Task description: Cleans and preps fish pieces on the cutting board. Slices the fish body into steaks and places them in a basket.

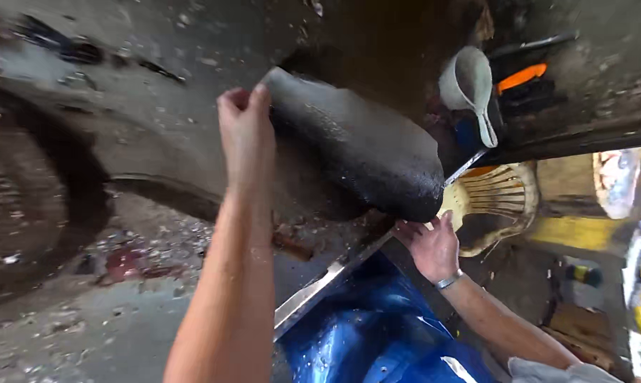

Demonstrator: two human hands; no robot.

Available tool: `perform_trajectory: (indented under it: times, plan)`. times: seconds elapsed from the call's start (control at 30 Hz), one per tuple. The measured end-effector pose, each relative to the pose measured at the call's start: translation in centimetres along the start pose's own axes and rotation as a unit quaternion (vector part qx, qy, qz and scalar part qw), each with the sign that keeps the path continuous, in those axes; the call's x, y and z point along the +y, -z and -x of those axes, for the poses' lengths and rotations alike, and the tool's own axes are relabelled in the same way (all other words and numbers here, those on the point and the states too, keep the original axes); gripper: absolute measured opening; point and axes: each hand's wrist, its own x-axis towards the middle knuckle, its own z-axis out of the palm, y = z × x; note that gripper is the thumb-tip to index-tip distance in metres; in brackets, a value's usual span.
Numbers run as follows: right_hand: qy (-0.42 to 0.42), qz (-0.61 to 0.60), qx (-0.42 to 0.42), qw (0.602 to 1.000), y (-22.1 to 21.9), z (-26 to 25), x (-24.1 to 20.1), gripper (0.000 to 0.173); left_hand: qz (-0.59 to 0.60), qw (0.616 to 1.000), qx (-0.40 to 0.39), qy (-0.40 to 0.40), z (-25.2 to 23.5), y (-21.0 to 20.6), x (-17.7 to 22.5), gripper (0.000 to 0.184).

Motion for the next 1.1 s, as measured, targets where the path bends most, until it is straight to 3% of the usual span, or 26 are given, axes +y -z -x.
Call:
perform_trajectory:
  times: [0.2, 0.27, 0.33, 0.4, 0.47, 0.63, 0.8, 0.9, 1.1]
  plan:
    - [-0.137, -0.040, -0.119, 0.982, 2.1, -6.0, -3.8, 0.062, -0.063, 0.986, 0.144, 0.062, 0.3, -5.9, 1.9, 0.086]
    - [-0.146, 0.015, -0.137, 0.980, 2.2, -7.7, -5.0, 0.061, -0.071, 0.976, 0.195, 0.072, 0.4, -7.6, 2.3, 0.086]
    - [-0.157, 0.045, -0.148, 0.975, 1.8, -9.1, -6.0, 0.065, -0.072, 0.966, 0.238, 0.074, 0.5, -8.8, 2.8, 0.073]
    - [-0.168, 0.059, -0.167, 0.970, 1.6, -9.8, -6.8, 0.072, -0.077, 0.964, 0.235, 0.094, 0.6, -9.3, 3.2, 0.066]
    - [-0.160, 0.080, -0.189, 0.966, 1.5, -10.4, -7.7, 0.079, -0.090, 0.964, 0.222, 0.112, 0.4, -9.2, 3.3, 0.070]
    - [-0.139, 0.169, -0.252, 0.943, 1.5, -13.9, -11.6, 0.074, -0.035, 0.960, 0.259, 0.100, 1.8, -9.3, 2.2, 0.069]
    - [-0.068, 0.384, -0.346, 0.853, -2.4, -22.6, -20.0, 0.068, 0.087, 0.933, 0.326, 0.126, 7.9, -11.5, -0.8, 0.076]
    - [-0.046, 0.430, -0.392, 0.812, -6.8, -27.3, -23.4, 0.067, 0.113, 0.922, 0.329, 0.168, 11.5, -13.6, -3.1, 0.089]
    - [-0.042, 0.502, -0.444, 0.741, -9.8, -30.8, -26.8, 0.062, 0.161, 0.907, 0.359, 0.150, 10.4, -15.2, -3.3, 0.083]
